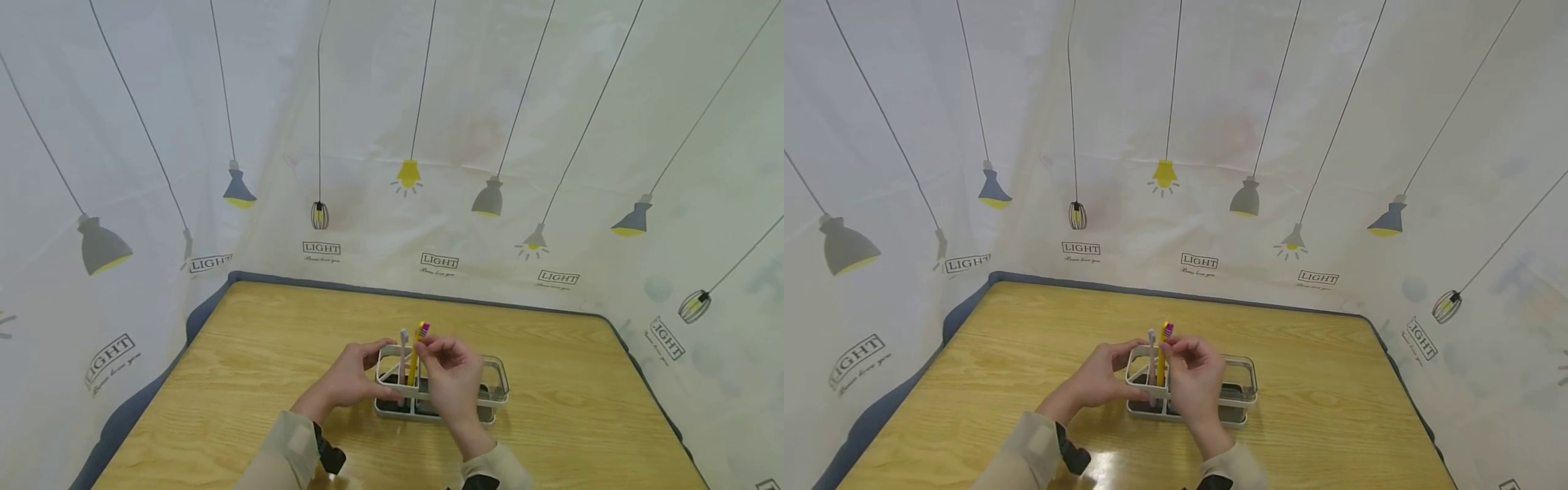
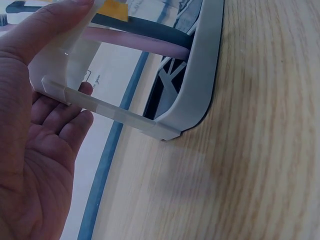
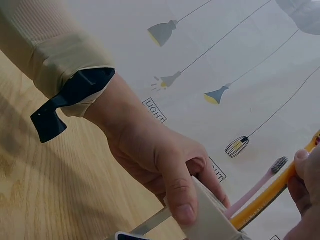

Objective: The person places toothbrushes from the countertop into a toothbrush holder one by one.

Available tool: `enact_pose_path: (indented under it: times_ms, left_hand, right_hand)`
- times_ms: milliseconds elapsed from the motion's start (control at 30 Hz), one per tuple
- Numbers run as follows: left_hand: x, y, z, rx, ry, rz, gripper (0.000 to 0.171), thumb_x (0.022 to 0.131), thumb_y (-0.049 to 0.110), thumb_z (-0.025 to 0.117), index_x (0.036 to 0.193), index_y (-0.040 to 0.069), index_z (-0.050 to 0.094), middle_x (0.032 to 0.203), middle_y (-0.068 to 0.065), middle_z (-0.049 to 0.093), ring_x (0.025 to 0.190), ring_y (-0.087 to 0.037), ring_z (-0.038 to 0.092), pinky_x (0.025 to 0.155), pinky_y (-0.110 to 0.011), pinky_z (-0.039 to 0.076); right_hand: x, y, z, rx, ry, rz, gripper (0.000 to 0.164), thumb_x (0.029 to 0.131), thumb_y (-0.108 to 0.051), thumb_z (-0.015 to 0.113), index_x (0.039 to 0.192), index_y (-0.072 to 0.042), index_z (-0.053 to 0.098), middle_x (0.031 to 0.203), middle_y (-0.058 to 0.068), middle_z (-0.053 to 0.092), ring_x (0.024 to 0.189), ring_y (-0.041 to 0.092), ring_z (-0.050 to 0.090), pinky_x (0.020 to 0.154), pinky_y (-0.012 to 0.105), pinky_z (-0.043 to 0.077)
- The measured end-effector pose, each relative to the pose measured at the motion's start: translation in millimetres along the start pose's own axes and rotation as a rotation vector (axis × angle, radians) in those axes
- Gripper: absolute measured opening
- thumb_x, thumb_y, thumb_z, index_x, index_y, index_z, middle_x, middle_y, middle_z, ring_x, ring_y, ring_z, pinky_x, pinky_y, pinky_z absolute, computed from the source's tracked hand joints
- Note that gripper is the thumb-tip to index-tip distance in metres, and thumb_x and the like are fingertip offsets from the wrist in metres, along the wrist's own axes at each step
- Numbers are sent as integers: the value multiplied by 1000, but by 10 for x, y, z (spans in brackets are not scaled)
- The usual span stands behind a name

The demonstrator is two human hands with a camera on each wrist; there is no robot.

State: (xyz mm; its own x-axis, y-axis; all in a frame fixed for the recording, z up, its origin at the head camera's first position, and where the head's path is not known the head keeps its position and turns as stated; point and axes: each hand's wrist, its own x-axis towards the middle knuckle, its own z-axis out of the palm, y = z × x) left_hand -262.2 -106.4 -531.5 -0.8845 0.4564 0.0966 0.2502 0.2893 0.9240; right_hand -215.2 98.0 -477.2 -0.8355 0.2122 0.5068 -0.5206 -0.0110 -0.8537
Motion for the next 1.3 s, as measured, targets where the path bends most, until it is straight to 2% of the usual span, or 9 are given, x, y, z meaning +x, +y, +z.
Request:
enact_pose_path:
  times_ms: [133,333,667,800,933,1000,1200,1300]
  left_hand:
    - [2,2,4,0,4,-7,101,72,38,101,155,8,54,151,-8,58,141,-31,54,115,-51,42]
    - [4,12,4,3,7,-6,98,71,38,101,154,13,56,148,-3,61,140,-27,55,115,-49,42]
    - [-1,-4,17,-13,1,8,95,74,32,100,154,9,55,148,-9,61,140,-34,54,115,-54,42]
    - [-9,-1,18,-32,-2,10,96,75,30,100,155,9,53,146,-9,63,139,-35,55,115,-55,42]
    - [-6,-12,24,-34,-9,13,97,75,30,100,156,6,52,146,-10,63,139,-35,55,114,-56,42]
    - [-1,-14,25,-35,-11,19,95,75,30,100,155,7,54,145,-10,64,139,-34,55,114,-55,42]
    - [3,-18,16,-28,-2,38,91,75,29,100,152,12,57,146,-10,62,139,-31,55,115,-52,43]
    - [-1,-18,20,-28,-4,37,92,74,30,100,153,12,56,148,-9,61,139,-30,55,115,-51,43]
  right_hand:
    - [-82,49,-26,7,24,17,22,83,18,81,78,8,61,92,25,74,83,17,74,73,23,61]
    - [-198,118,-79,-14,42,61,28,83,19,80,76,6,56,92,21,75,84,18,75,71,23,61]
    - [-354,228,-112,-41,34,17,33,81,23,78,76,5,51,93,22,75,80,17,72,64,19,57]
    - [-364,241,-118,-22,16,-13,34,81,25,76,76,6,48,93,24,73,81,16,73,67,20,58]
    - [-387,249,-135,-35,-9,-22,34,81,25,76,77,5,48,93,22,74,84,26,74,70,23,61]
    - [-381,245,-141,-56,-17,-5,34,81,23,77,77,3,50,93,19,75,84,29,74,70,24,61]
    - [-291,199,-129,-106,-42,83,31,84,16,80,77,-2,56,92,12,77,85,21,74,71,25,61]
    - [-254,180,-140,-146,-32,102,30,85,14,81,77,-3,58,93,12,77,85,24,76,71,24,61]
